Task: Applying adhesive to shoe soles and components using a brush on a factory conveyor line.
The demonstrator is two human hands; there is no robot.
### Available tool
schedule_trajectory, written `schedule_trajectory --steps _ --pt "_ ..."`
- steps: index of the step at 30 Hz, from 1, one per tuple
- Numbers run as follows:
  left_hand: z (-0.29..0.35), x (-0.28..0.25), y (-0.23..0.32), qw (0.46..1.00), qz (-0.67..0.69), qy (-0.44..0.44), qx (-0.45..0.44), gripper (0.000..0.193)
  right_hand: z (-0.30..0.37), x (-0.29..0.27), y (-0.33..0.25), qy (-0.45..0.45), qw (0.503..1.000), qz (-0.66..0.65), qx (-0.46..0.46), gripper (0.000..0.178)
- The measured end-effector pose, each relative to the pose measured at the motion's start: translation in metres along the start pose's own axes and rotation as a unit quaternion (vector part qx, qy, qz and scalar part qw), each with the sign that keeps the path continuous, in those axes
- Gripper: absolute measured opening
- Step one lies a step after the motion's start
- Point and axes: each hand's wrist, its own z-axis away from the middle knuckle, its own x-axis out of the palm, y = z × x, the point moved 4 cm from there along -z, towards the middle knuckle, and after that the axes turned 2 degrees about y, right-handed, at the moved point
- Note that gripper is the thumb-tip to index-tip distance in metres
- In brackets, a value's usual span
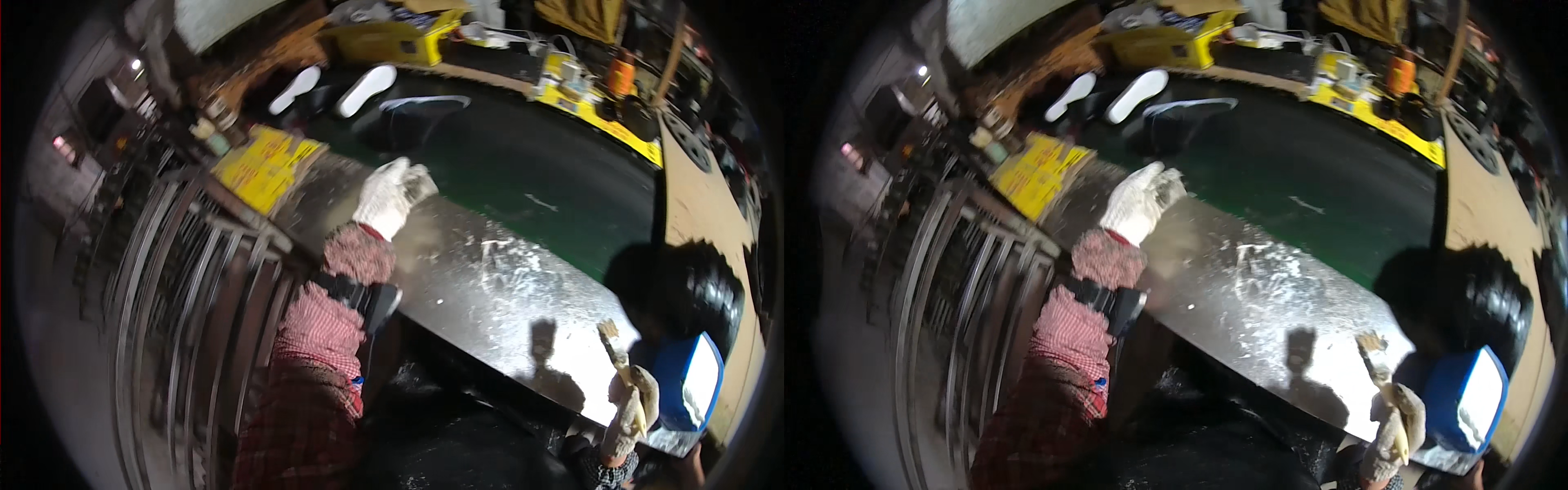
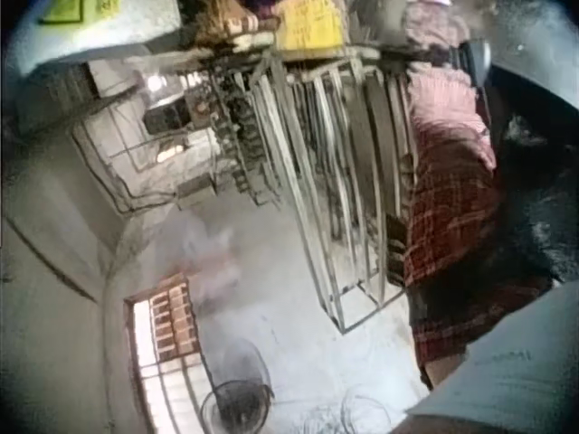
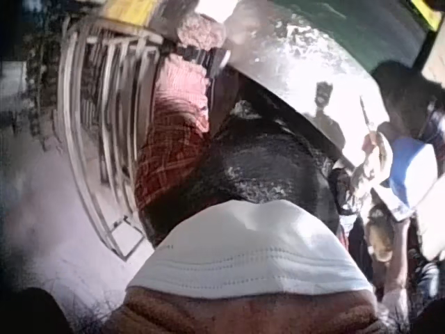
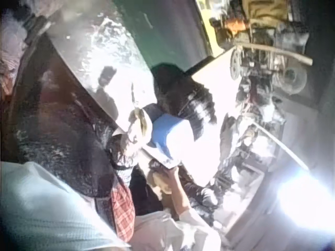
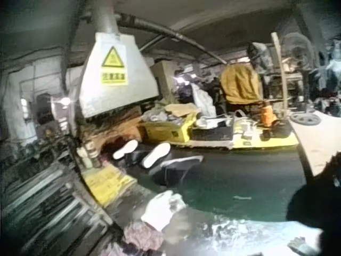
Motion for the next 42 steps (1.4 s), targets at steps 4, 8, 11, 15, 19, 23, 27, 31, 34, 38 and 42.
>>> schedule_trajectory --steps 4,8,11,15,19,23,27,31,34,38,42 --pt "0.157 0.009 0.019 0.979 -0.188 0.030 0.068 0.023 -0.005 -0.004 0.020 0.035 0.999 0.018 -0.022 0.036" --pt "0.313 -0.098 0.031 0.913 -0.344 0.206 0.068 0.022 -0.027 -0.012 0.021 -0.171 0.984 -0.007 0.046 0.037" --pt "0.446 -0.192 0.049 0.759 -0.533 0.371 0.034 0.022 0.000 0.046 -0.053 -0.205 0.975 0.049 -0.072 0.035" --pt "0.591 -0.229 0.108 0.463 -0.721 0.506 0.094 0.026 0.021 0.075 -0.094 -0.185 0.973 0.088 -0.108 0.033" --pt "0.686 -0.302 0.118 0.214 -0.750 0.618 -0.098 0.033 0.045 0.084 -0.137 -0.198 0.973 0.088 -0.077 0.029" --pt "0.593 -0.266 0.108 0.500 -0.682 0.525 0.100 0.038 0.070 0.099 -0.126 -0.163 0.971 0.146 -0.095 0.023" --pt "0.409 -0.130 -0.014 0.837 -0.500 0.200 0.100 0.044 0.059 0.097 -0.113 -0.186 0.972 0.087 -0.111 0.022" --pt "0.323 -0.039 -0.080 0.915 -0.403 -0.005 0.022 0.049 0.060 0.088 -0.098 -0.228 0.966 -0.016 -0.120 0.028" --pt "0.298 -0.004 -0.096 0.925 -0.374 -0.067 -0.005 0.054 0.054 0.087 -0.078 -0.188 0.974 -0.004 -0.129 0.026" --pt "0.268 0.012 -0.109 0.932 -0.347 -0.094 -0.042 0.060 0.041 0.085 -0.074 -0.180 0.970 0.031 -0.157 0.027" --pt "0.228 0.016 -0.108 0.947 -0.301 -0.086 -0.070 0.066 0.037 0.071 -0.059 -0.152 0.987 -0.033 -0.042 0.022"
